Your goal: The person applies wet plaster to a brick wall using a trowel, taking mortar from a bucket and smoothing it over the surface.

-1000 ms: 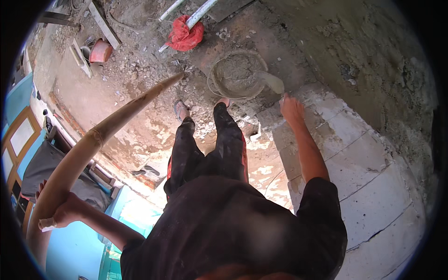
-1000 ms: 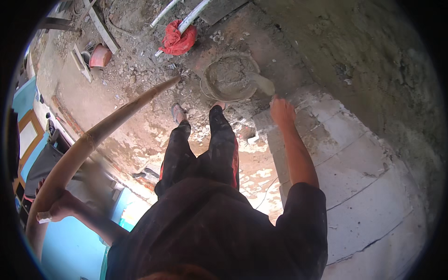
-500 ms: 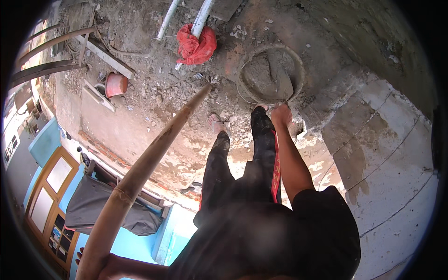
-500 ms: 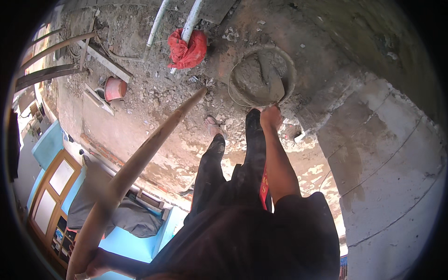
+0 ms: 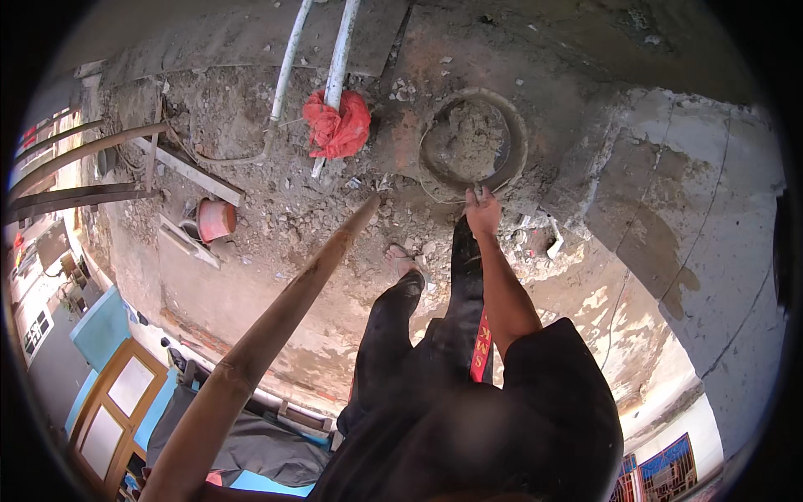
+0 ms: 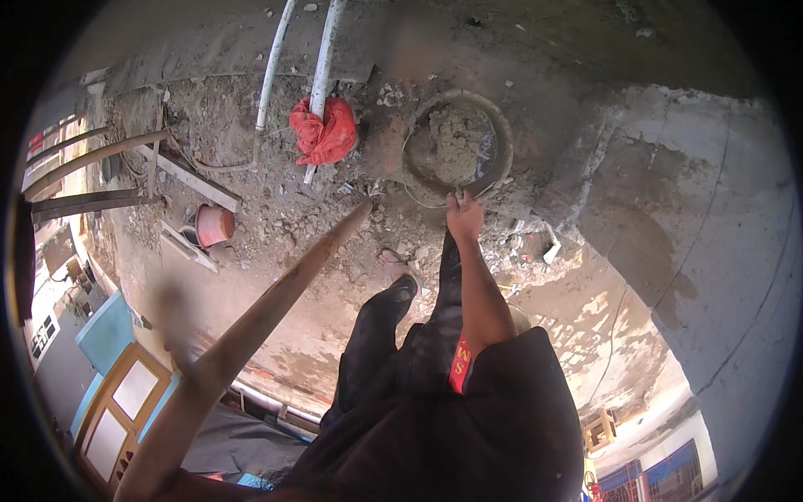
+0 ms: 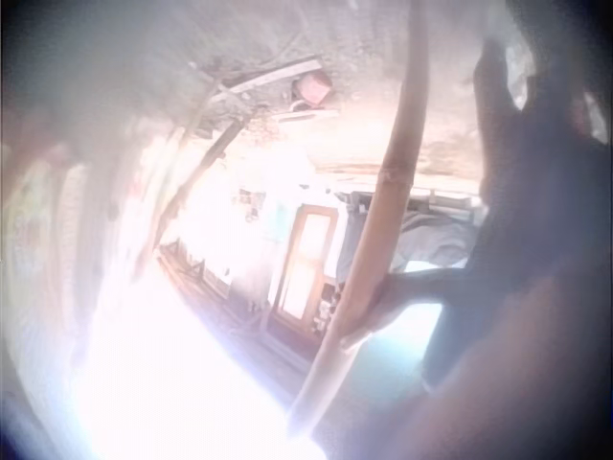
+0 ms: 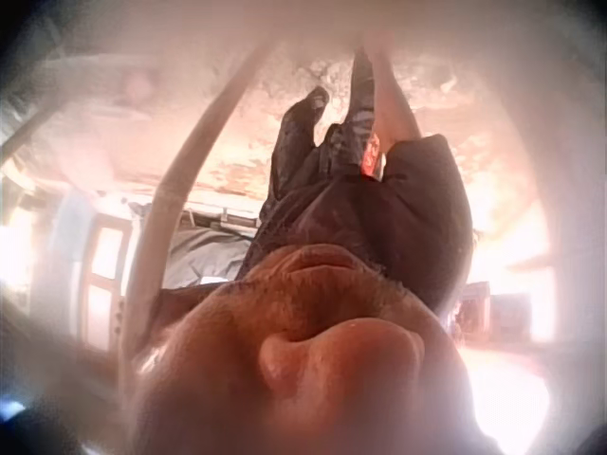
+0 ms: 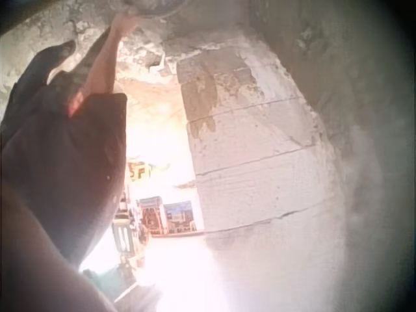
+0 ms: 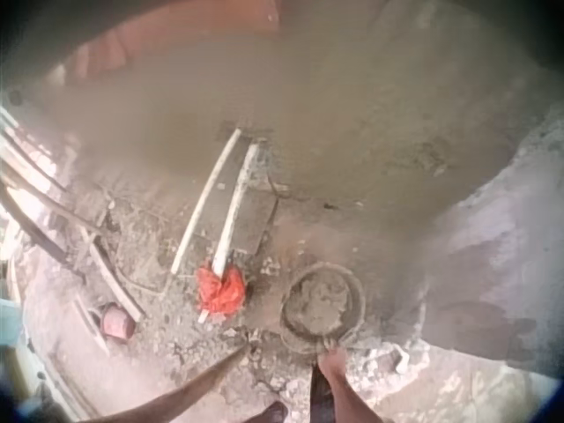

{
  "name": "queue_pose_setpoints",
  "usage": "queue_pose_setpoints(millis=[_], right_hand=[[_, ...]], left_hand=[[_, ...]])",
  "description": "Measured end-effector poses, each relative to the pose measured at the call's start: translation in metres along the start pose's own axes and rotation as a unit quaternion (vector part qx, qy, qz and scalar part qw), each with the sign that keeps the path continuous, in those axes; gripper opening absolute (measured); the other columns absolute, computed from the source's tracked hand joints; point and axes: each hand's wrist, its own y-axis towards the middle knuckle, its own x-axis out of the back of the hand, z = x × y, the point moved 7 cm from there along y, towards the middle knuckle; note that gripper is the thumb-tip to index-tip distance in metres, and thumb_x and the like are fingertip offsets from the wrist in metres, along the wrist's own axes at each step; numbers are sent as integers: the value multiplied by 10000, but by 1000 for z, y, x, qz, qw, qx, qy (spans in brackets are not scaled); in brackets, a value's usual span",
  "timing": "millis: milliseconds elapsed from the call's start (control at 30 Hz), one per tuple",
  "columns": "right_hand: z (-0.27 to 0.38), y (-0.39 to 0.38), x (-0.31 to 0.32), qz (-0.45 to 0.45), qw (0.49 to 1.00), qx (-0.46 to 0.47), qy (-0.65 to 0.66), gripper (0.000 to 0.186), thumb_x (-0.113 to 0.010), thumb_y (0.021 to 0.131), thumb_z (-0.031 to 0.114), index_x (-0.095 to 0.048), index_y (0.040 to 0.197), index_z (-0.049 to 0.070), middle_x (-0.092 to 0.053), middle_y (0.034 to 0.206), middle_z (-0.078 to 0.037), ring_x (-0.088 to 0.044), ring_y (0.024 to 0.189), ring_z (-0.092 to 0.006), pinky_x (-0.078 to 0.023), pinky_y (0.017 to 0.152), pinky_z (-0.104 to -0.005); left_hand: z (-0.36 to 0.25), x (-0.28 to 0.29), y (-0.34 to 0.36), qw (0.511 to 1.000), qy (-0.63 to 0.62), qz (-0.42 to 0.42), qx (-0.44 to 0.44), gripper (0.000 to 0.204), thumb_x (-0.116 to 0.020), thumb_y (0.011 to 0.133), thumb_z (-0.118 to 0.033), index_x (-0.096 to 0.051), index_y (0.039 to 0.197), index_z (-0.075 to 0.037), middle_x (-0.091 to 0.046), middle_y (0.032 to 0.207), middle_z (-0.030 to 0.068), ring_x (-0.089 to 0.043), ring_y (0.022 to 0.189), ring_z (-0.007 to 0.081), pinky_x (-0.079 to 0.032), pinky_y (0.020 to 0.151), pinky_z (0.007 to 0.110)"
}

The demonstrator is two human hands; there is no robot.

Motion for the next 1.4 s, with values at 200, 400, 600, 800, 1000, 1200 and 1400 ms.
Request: queue_pose_setpoints(millis=[200, 400, 600, 800, 1000, 1200, 1400], right_hand=[[96, -15, 147, 95, 959, 10, -268, 464, -648, 801, 353, -604, 1186, 96, -663, 961, -245, -640, 913, -429, -513, 842, -501], [270, -89, 315, 126, 898, 205, -368, 341, -621, 854, 292, -603, 1080, 37, -666, 866, -223, -646, 888, -390, -505, 802, -485], [379, -122, 418, 323, 829, 372, -266, 257, -704, 806, 292, -664, 842, 40, -655, 698, -172, -642, 637, -324, -508, 598, -411], [445, 58, 490, 323, 892, 61, -310, 225, -672, 813, 206, -660, 853, -15, -577, 628, -57, -511, 498, -119, -409, 451, -277], [510, 50, 585, 49, 952, 276, -123, 254, -636, 878, 264, -596, 789, 29, -461, 575, 23, -411, 483, -68, -334, 438, -266], [333, 99, 516, 41, 951, 291, -94, 410, -672, 843, 249, -603, 1092, -70, -617, 810, -206, -620, 824, -366, -469, 797, -392], [306, 126, 445, 66, 841, 299, -446, 220, -627, 831, 128, -582, 1002, -3, -656, 928, -219, -638, 909, -414, -515, 785, -455]], left_hand=[[30, 7, -8, 989, -68, -19, 129, 643, -404, 980, -476, -407, 1247, 108, -544, 1186, 276, -565, 1102, 360, -452, 980, 461], [-11, -25, -27, 996, -6, 81, -43, 509, -664, 907, -310, -509, 1125, 123, -652, 978, 212, -662, 827, 294, -558, 754, 385], [-12, -19, -31, 1000, -7, 11, -8, 557, -697, 880, -340, -503, 1107, 130, -651, 983, 225, -670, 840, 286, -564, 735, 387], [-17, -20, -28, 999, 51, 17, 0, 539, -669, 895, -356, -511, 1089, 121, -657, 934, 221, -672, 819, 282, -572, 705, 386], [-28, -9, -22, 988, 146, -10, -46, 552, -635, 907, -398, -507, 1056, 118, -657, 886, 220, -676, 789, 283, -577, 678, 387], [-20, -20, -26, 995, 95, -20, -15, 666, -655, 892, -403, -383, 1162, 142, -639, 931, 244, -681, 792, 294, -600, 642, 389], [-9, -6, -19, 973, 192, 17, -125, 599, -647, 902, -393, -464, 1062, 155, -642, 889, 234, -678, 759, 286, -596, 647, 391]])
